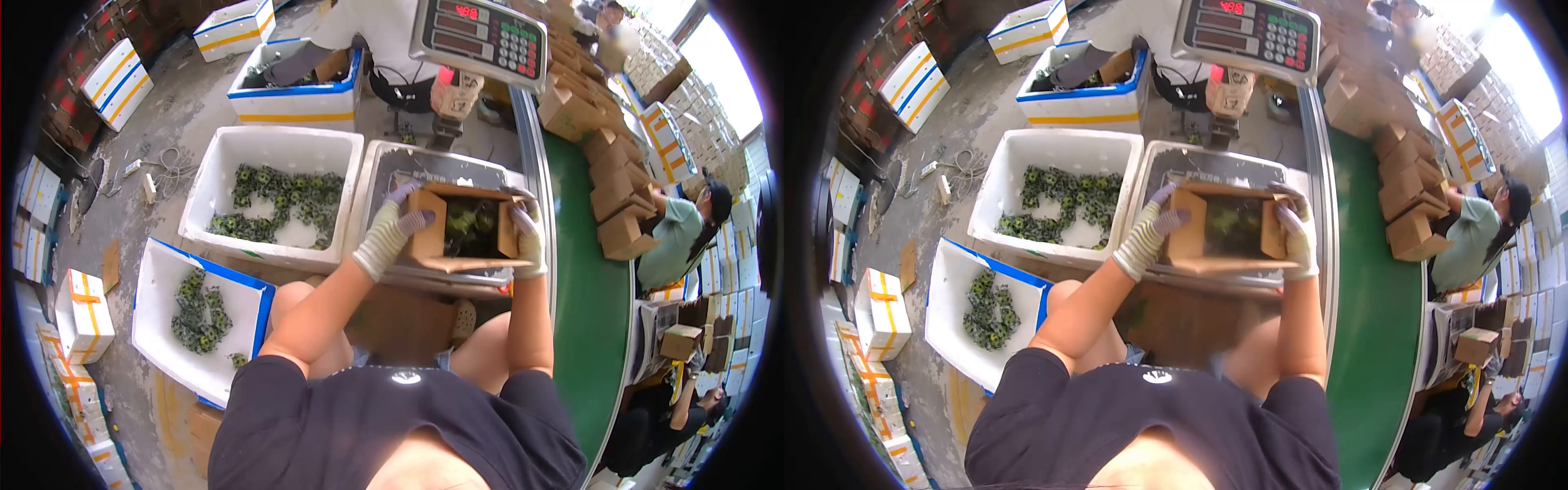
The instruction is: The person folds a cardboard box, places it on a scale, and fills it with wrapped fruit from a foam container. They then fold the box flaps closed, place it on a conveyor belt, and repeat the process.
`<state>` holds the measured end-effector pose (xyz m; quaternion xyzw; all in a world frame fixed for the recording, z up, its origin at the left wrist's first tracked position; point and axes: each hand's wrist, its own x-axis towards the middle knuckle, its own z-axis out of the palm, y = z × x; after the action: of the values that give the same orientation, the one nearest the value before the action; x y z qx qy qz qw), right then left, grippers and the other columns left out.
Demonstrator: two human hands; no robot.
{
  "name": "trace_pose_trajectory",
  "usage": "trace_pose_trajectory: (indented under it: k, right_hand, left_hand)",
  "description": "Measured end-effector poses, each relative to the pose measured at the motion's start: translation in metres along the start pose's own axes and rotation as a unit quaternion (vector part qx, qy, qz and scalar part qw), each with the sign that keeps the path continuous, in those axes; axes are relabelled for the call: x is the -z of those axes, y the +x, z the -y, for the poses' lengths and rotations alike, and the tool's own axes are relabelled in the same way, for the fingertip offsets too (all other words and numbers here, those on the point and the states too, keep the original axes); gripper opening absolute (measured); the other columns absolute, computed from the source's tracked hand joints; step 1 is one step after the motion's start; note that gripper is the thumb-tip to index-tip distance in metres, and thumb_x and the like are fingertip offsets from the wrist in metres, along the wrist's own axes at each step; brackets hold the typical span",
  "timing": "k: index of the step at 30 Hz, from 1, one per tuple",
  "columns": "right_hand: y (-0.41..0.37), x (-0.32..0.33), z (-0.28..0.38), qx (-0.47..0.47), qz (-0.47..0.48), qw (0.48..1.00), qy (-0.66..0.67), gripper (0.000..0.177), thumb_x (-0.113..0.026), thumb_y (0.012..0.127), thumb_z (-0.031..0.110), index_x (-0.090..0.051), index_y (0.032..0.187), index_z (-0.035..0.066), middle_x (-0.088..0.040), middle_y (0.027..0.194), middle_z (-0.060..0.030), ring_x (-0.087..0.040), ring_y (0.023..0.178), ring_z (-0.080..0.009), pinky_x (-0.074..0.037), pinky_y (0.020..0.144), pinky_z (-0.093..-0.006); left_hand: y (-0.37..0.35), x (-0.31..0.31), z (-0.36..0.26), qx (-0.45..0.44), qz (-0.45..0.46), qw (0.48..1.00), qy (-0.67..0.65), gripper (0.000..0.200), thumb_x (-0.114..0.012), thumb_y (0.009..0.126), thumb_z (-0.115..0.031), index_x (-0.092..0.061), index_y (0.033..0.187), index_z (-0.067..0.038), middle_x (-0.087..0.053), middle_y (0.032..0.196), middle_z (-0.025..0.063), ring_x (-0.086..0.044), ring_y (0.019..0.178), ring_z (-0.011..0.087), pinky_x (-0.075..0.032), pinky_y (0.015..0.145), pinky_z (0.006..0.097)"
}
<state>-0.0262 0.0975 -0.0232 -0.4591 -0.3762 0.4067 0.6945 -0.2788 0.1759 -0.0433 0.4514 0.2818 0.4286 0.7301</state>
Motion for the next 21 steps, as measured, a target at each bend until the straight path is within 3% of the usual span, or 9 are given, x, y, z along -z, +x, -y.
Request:
trace_pose_trajectory:
  k: [1, 3, 6, 10, 12, 15, 18, 21]
  right_hand:
    - [0.003, -0.006, 0.005, 0.061, 0.064, 0.994, 0.072, 0.042, -0.060, 0.085, 0.009, -0.052, 0.125, 0.002, -0.056, 0.126, -0.0147, -0.052, 0.117, -0.0241, -0.037, 0.107, -0.0357]
    - [-0.004, -0.015, 0.032, 0.033, 0.072, 0.980, 0.181, 0.052, -0.063, 0.087, 0.023, -0.047, 0.132, 0.002, -0.050, 0.133, -0.0178, -0.047, 0.122, -0.0281, -0.035, 0.108, -0.0387]
    - [-0.002, 0.001, 0.037, 0.057, 0.064, 0.985, 0.150, 0.061, -0.063, 0.086, 0.040, -0.047, 0.133, 0.004, -0.047, 0.136, -0.0171, -0.044, 0.125, -0.0299, -0.034, 0.109, -0.0439]
    - [-0.007, 0.020, 0.022, -0.012, 0.025, 0.962, 0.272, 0.050, -0.060, 0.089, 0.037, -0.052, 0.127, 0.005, -0.052, 0.130, -0.0160, -0.046, 0.124, -0.0315, -0.037, 0.107, -0.0456]
    - [-0.007, 0.024, 0.012, -0.050, 0.038, 0.952, 0.299, 0.049, -0.059, 0.090, 0.036, -0.052, 0.126, 0.005, -0.053, 0.129, -0.0159, -0.048, 0.122, -0.0318, -0.039, 0.106, -0.0464]
    - [-0.011, 0.019, 0.005, -0.071, 0.027, 0.943, 0.325, 0.046, -0.058, 0.091, 0.032, -0.051, 0.126, 0.003, -0.054, 0.128, -0.0178, -0.053, 0.118, -0.0321, -0.044, 0.102, -0.0477]
    - [-0.007, 0.022, -0.001, -0.077, 0.010, 0.943, 0.324, 0.043, -0.056, 0.091, 0.025, -0.050, 0.126, 0.001, -0.054, 0.127, -0.0190, -0.055, 0.115, -0.0327, -0.046, 0.100, -0.0489]
    - [-0.002, 0.019, -0.002, -0.104, -0.011, 0.939, 0.328, 0.044, -0.057, 0.091, 0.024, -0.049, 0.128, 0.001, -0.054, 0.126, -0.0189, -0.054, 0.116, -0.0329, -0.047, 0.099, -0.0493]
  left_hand:
    - [-0.003, -0.003, -0.009, -0.020, -0.003, 1.000, 0.016, 0.066, -0.078, 0.076, -0.022, -0.048, 0.132, -0.002, -0.055, 0.114, 0.0078, -0.053, 0.106, 0.0169, -0.046, 0.091, 0.0286]
    - [-0.011, -0.003, -0.021, 0.021, 0.021, 0.996, -0.079, 0.069, -0.077, 0.077, -0.021, -0.045, 0.135, -0.002, -0.056, 0.116, 0.0079, -0.054, 0.106, 0.0165, -0.046, 0.093, 0.0287]
    - [-0.011, 0.001, -0.025, 0.025, 0.057, 0.990, -0.129, 0.074, -0.076, 0.077, -0.022, -0.040, 0.139, -0.002, -0.056, 0.119, 0.0086, -0.054, 0.107, 0.0172, -0.046, 0.094, 0.0304]
    - [-0.013, 0.008, -0.023, 0.022, 0.059, 0.987, -0.151, 0.075, -0.077, 0.075, -0.025, -0.041, 0.138, -0.004, -0.057, 0.118, 0.0088, -0.056, 0.106, 0.0182, -0.049, 0.091, 0.0324]
    - [-0.012, 0.010, -0.022, 0.016, 0.055, 0.988, -0.144, 0.075, -0.080, 0.073, -0.032, -0.046, 0.134, -0.006, -0.058, 0.115, 0.0081, -0.059, 0.103, 0.0187, -0.054, 0.085, 0.0345]
    - [-0.011, 0.012, -0.027, 0.010, 0.060, 0.987, -0.147, 0.073, -0.081, 0.073, -0.031, -0.047, 0.131, -0.004, -0.058, 0.114, 0.0084, -0.059, 0.102, 0.0188, -0.054, 0.085, 0.0344]
    - [-0.012, 0.012, -0.031, 0.021, 0.065, 0.983, -0.171, 0.074, -0.075, 0.076, -0.021, -0.040, 0.138, -0.003, -0.056, 0.119, 0.0102, -0.055, 0.110, 0.0203, -0.046, 0.095, 0.0335]
    - [-0.009, 0.012, -0.030, 0.012, 0.051, 0.983, -0.175, 0.072, -0.074, 0.076, -0.020, -0.040, 0.138, -0.002, -0.056, 0.119, 0.0102, -0.054, 0.110, 0.0204, -0.046, 0.095, 0.0339]
